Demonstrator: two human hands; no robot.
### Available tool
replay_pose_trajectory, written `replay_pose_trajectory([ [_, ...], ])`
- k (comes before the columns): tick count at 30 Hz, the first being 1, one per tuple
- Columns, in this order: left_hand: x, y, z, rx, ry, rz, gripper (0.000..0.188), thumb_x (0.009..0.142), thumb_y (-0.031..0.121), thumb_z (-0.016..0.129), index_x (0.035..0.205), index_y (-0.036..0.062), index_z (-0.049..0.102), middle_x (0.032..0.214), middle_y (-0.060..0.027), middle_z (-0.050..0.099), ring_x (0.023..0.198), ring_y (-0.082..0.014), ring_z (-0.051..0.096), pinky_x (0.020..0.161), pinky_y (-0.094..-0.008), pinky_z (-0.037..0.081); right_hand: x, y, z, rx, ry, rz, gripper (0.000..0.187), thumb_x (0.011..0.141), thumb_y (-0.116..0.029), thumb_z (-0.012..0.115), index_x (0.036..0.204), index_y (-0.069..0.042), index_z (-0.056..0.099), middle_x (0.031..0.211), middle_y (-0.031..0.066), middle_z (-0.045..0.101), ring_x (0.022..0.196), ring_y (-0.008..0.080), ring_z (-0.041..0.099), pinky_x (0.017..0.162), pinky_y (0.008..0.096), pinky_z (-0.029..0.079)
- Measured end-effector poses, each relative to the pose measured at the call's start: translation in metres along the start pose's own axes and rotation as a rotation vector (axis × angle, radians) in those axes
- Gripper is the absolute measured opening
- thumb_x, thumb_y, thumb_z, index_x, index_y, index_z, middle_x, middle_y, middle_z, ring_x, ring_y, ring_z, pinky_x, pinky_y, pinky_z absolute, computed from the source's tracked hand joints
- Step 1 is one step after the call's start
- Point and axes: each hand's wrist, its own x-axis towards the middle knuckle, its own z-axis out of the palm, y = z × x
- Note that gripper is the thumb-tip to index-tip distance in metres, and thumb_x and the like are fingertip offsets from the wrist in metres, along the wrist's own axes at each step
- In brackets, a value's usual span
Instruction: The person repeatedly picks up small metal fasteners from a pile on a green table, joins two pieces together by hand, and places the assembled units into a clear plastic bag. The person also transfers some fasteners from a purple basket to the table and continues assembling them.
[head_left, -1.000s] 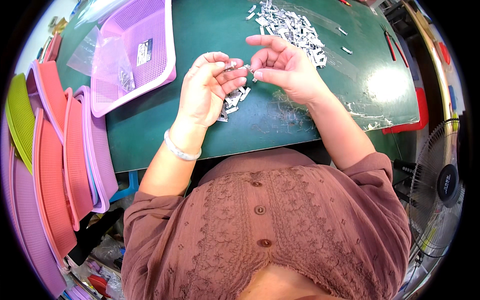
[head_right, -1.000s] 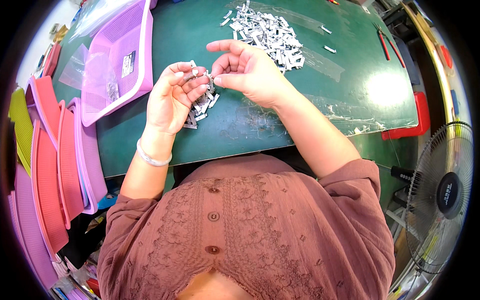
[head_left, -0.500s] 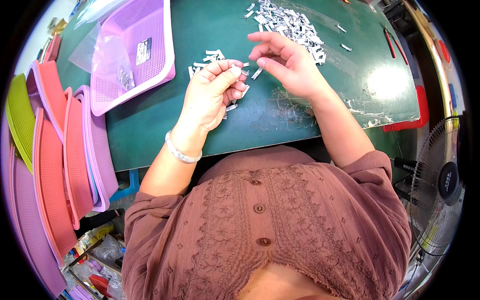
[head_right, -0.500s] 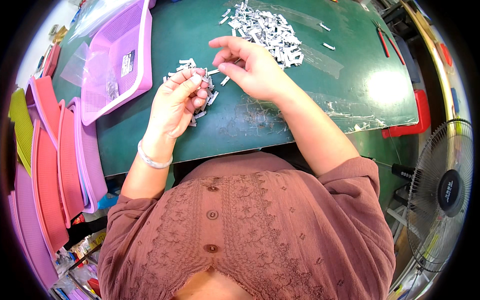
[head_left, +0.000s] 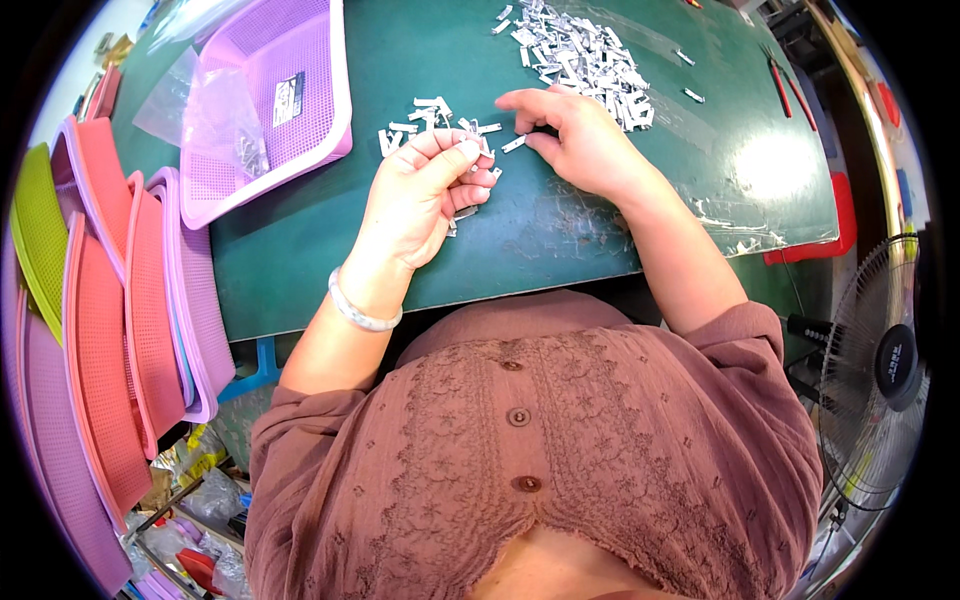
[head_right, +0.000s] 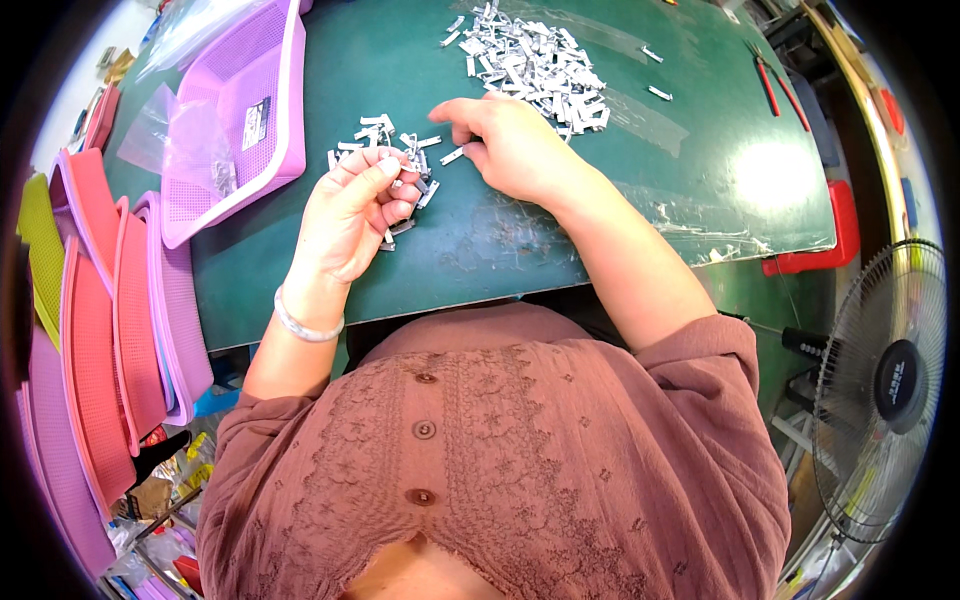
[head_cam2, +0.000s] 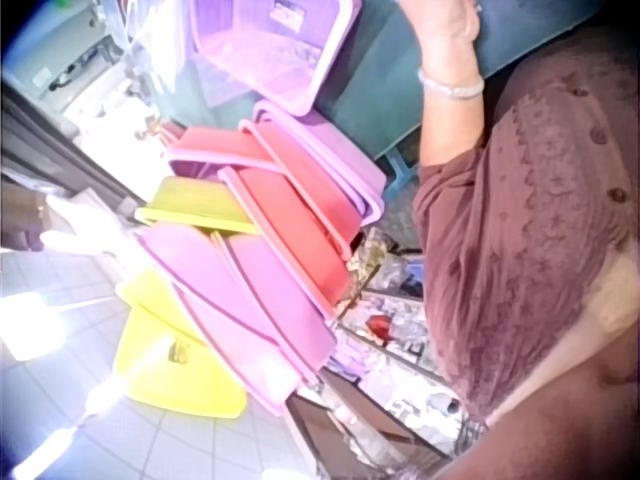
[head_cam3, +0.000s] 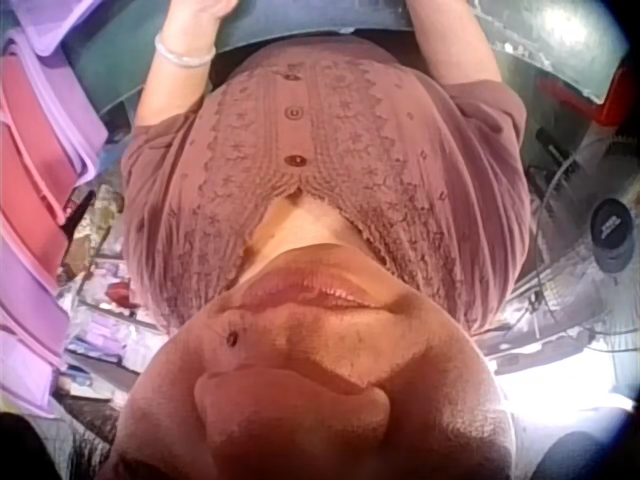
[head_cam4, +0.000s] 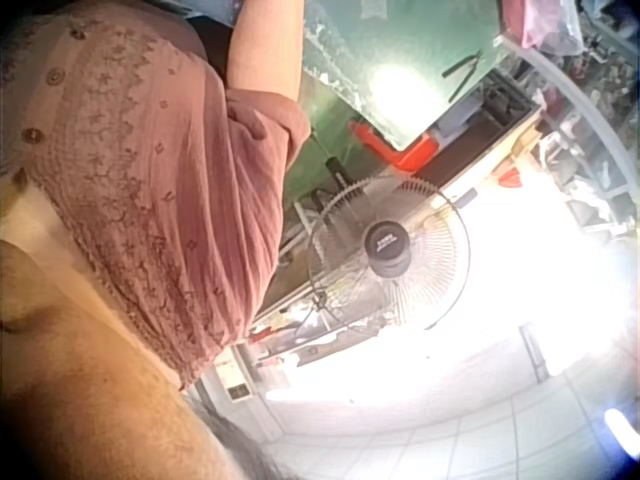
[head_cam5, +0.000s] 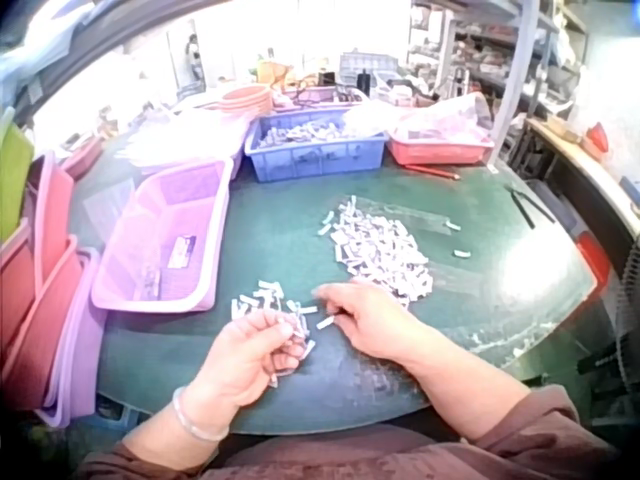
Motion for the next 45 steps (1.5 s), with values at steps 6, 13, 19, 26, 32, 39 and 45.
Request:
replay_pose_trajectory([
  [6, -0.002, 0.000, 0.000, 0.034, -0.019, 0.031, 0.011, 0.086, 0.008, 0.052, 0.093, 0.0006, 0.056, 0.082, -0.0077, 0.060, 0.071, -0.0130, 0.060, 0.063, -0.0215, 0.051, -0.001, 0.001, -0.001, 0.093, -0.020, 0.069, 0.036, 0.071, 0.007, 0.057, 0.105, -0.004, 0.056, 0.072, 0.0039, 0.056, 0.064, 0.0143, 0.052, 0.066, 0.0256, 0.044],
  [13, -0.003, -0.001, 0.000, 0.036, -0.017, 0.048, 0.011, 0.086, 0.006, 0.052, 0.094, 0.0001, 0.056, 0.082, -0.0077, 0.060, 0.071, -0.0134, 0.061, 0.063, -0.0215, 0.051, -0.001, -0.003, -0.002, 0.242, -0.021, 0.149, 0.037, 0.073, 0.008, 0.056, 0.108, -0.003, 0.055, 0.075, 0.0010, 0.055, 0.066, 0.0088, 0.049, 0.063, 0.0224, 0.043],
  [19, -0.003, -0.001, 0.000, 0.036, -0.003, 0.064, 0.013, 0.086, 0.006, 0.052, 0.096, -0.0005, 0.056, 0.081, -0.0077, 0.060, 0.072, -0.0136, 0.061, 0.063, -0.0219, 0.051, -0.001, -0.004, -0.004, 0.298, -0.022, 0.153, 0.037, 0.074, 0.006, 0.056, 0.109, -0.004, 0.055, 0.076, 0.0002, 0.056, 0.068, 0.0087, 0.049, 0.065, 0.0222, 0.042],
  [26, -0.003, -0.001, 0.001, 0.017, -0.005, 0.067, 0.013, 0.085, 0.006, 0.054, 0.096, -0.0010, 0.057, 0.081, -0.0078, 0.060, 0.071, -0.0139, 0.061, 0.062, -0.0221, 0.051, -0.001, -0.005, -0.004, 0.325, 0.008, 0.143, 0.034, 0.073, 0.005, 0.055, 0.106, -0.003, 0.055, 0.070, 0.0035, 0.056, 0.065, 0.0125, 0.054, 0.065, 0.0250, 0.046],
  [32, -0.003, 0.000, 0.001, 0.014, -0.013, 0.064, 0.013, 0.084, 0.006, 0.055, 0.095, -0.0011, 0.057, 0.081, -0.0078, 0.060, 0.070, -0.0134, 0.060, 0.062, -0.0228, 0.051, -0.001, -0.004, -0.004, 0.394, -0.003, 0.154, 0.032, 0.075, 0.004, 0.055, 0.107, -0.002, 0.055, 0.070, 0.0002, 0.055, 0.063, 0.0086, 0.050, 0.062, 0.0221, 0.044],
  [39, -0.009, -0.002, 0.005, 0.005, -0.010, 0.059, 0.014, 0.084, 0.007, 0.056, 0.095, -0.0005, 0.057, 0.082, -0.0074, 0.061, 0.069, -0.0130, 0.060, 0.062, -0.0228, 0.051, 0.000, -0.014, -0.012, 0.854, -0.090, 0.402, 0.023, 0.078, 0.001, 0.054, 0.101, -0.001, 0.057, 0.079, 0.0008, 0.057, 0.069, 0.0072, 0.054, 0.061, 0.0206, 0.045],
  [45, -0.012, -0.005, 0.008, -0.011, -0.018, 0.077, 0.014, 0.083, 0.008, 0.057, 0.096, 0.0002, 0.057, 0.083, -0.0066, 0.061, 0.069, -0.0129, 0.060, 0.062, -0.0235, 0.050, -0.002, -0.009, -0.010, 1.148, -0.155, 0.452, 0.010, 0.079, 0.002, 0.052, 0.088, 0.000, 0.057, 0.081, 0.0053, 0.057, 0.070, 0.0119, 0.056, 0.061, 0.0233, 0.045],
])
